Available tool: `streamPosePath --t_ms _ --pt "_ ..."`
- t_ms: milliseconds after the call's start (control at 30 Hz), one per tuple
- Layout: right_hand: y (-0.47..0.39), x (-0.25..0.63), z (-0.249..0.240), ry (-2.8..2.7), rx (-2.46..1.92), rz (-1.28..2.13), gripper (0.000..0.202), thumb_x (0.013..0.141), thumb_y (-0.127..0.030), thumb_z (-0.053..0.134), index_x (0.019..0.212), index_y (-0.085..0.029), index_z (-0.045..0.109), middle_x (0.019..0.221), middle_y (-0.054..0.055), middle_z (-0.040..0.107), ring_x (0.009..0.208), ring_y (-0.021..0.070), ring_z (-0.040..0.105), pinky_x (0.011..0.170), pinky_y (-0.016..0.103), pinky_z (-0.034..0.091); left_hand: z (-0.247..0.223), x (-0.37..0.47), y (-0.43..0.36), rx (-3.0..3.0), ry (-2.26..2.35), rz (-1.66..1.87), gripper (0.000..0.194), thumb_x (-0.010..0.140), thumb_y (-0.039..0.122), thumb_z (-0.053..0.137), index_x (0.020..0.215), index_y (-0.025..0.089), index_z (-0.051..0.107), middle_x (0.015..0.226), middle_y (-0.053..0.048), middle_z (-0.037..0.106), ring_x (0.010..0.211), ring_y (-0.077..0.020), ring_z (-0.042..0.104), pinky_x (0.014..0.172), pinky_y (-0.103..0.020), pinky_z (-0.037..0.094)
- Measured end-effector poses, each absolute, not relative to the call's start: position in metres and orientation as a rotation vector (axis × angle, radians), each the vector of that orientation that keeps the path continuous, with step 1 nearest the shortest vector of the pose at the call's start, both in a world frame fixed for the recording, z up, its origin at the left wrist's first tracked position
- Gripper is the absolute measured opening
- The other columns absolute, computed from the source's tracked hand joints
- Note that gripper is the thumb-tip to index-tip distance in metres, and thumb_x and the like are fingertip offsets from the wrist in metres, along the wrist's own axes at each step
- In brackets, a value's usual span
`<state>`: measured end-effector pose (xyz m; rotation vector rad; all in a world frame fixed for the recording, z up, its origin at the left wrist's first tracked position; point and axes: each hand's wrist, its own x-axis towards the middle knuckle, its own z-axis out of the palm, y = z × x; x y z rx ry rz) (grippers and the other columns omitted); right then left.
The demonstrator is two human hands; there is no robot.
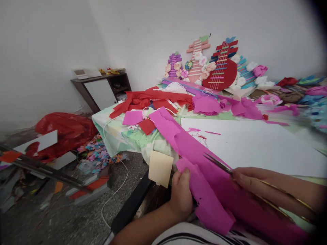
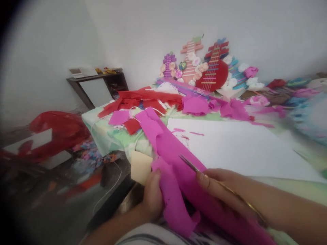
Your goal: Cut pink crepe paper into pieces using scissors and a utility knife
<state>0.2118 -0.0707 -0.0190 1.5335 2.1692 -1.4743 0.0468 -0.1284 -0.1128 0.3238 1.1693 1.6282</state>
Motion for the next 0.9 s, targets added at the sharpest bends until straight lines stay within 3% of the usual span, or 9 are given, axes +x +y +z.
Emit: streamPosePath --t_ms 100,167,233,333,433,500,667,767,900 --pt "-0.063 0.203 -0.011 2.117 1.658 -1.214 0.037 0.065 -0.062 0.043 0.061 -0.025 0.047 0.056 0.003 0.049 0.046 0.0141 0.042 0.043 0.027 0.037 -0.104 0.03 -0.125 0.65 1.464 1.638 0.033 0.07 0.049 0.047 0.059 0.018 0.053 0.054 -0.001 0.052 0.053 -0.0137 0.048 0.052 -0.026 0.043" --pt "-0.057 0.196 -0.009 2.231 1.761 -1.045 0.043 0.065 -0.066 0.039 0.062 -0.023 0.046 0.058 0.003 0.05 0.048 0.0134 0.042 0.044 0.026 0.036 -0.096 0.004 -0.116 1.064 1.657 1.654 0.038 0.077 0.047 0.035 0.064 0.018 0.055 0.06 -0.003 0.053 0.061 -0.016 0.051 0.06 -0.029 0.044" --pt "-0.051 0.191 -0.011 2.351 1.773 -0.961 0.047 0.068 -0.067 0.033 0.066 -0.022 0.047 0.062 0.004 0.052 0.05 0.0131 0.044 0.045 0.025 0.036 -0.089 -0.029 -0.104 1.496 2.06 1.525 0.038 0.069 0.049 0.047 0.084 0.016 0.057 0.083 -0.008 0.056 0.085 -0.0235 0.052 0.077 -0.036 0.041" --pt "-0.041 0.189 -0.02 2.403 1.783 -1.013 0.051 0.072 -0.067 0.026 0.069 -0.02 0.046 0.058 0.002 0.05 0.044 0.0106 0.041 0.043 0.024 0.033 -0.087 -0.075 -0.087 1.707 2.434 1.058 0.087 0.056 0.056 0.06 0.124 0.009 0.033 0.123 -0.02 0.037 0.117 -0.0359 0.03 0.092 -0.048 0.028" --pt "-0.035 0.19 -0.03 2.373 1.798 -1.195 0.053 0.073 -0.067 0.026 0.063 -0.018 0.043 0.05 0.0 0.045 0.04 0.0082 0.037 0.041 0.022 0.029 -0.092 -0.096 -0.08 1.875 2.387 0.748 0.102 0.056 0.058 0.06 0.133 0.009 0.014 0.132 -0.021 0.026 0.122 -0.0363 0.021 0.095 -0.048 0.024" --pt "-0.033 0.192 -0.034 2.375 1.8 -1.34 0.055 0.072 -0.069 0.026 0.061 -0.017 0.042 0.05 0.0 0.044 0.04 0.0074 0.036 0.04 0.022 0.028 -0.097 -0.098 -0.08 1.996 2.339 0.691 0.103 0.057 0.057 0.06 0.134 0.011 0.01 0.133 -0.019 0.024 0.122 -0.0342 0.022 0.095 -0.047 0.025" --pt "-0.033 0.2 -0.039 2.377 1.727 -1.665 0.053 0.07 -0.07 0.031 0.073 -0.018 0.042 0.058 0.0 0.048 0.04 0.0066 0.037 0.038 0.02 0.027 -0.112 -0.102 -0.08 2.247 2.35 0.6 0.1 0.048 0.06 0.066 0.13 0.018 0.026 0.128 -0.015 0.034 0.117 -0.0342 0.03 0.093 -0.047 0.025" --pt "-0.032 0.203 -0.041 2.33 1.73 -1.887 0.05 0.071 -0.068 0.032 0.075 -0.018 0.04 0.054 -0.002 0.047 0.037 0.0055 0.034 0.034 0.019 0.022 -0.128 -0.111 -0.08 2.313 2.431 0.743 0.093 0.048 0.066 0.061 0.123 0.016 0.037 0.127 -0.018 0.035 0.116 -0.0333 0.032 0.093 -0.046 0.024" --pt "-0.026 0.204 -0.044 2.163 1.779 -2.12 0.052 0.071 -0.07 0.026 0.076 -0.02 0.037 0.048 -0.004 0.045 0.032 0.005 0.028 0.032 0.017 0.018 -0.15 -0.118 -0.082 2.275 2.532 0.924 0.091 0.05 0.07 0.056 0.118 0.013 0.04 0.125 -0.02 0.035 0.117 -0.0334 0.03 0.094 -0.045 0.024"
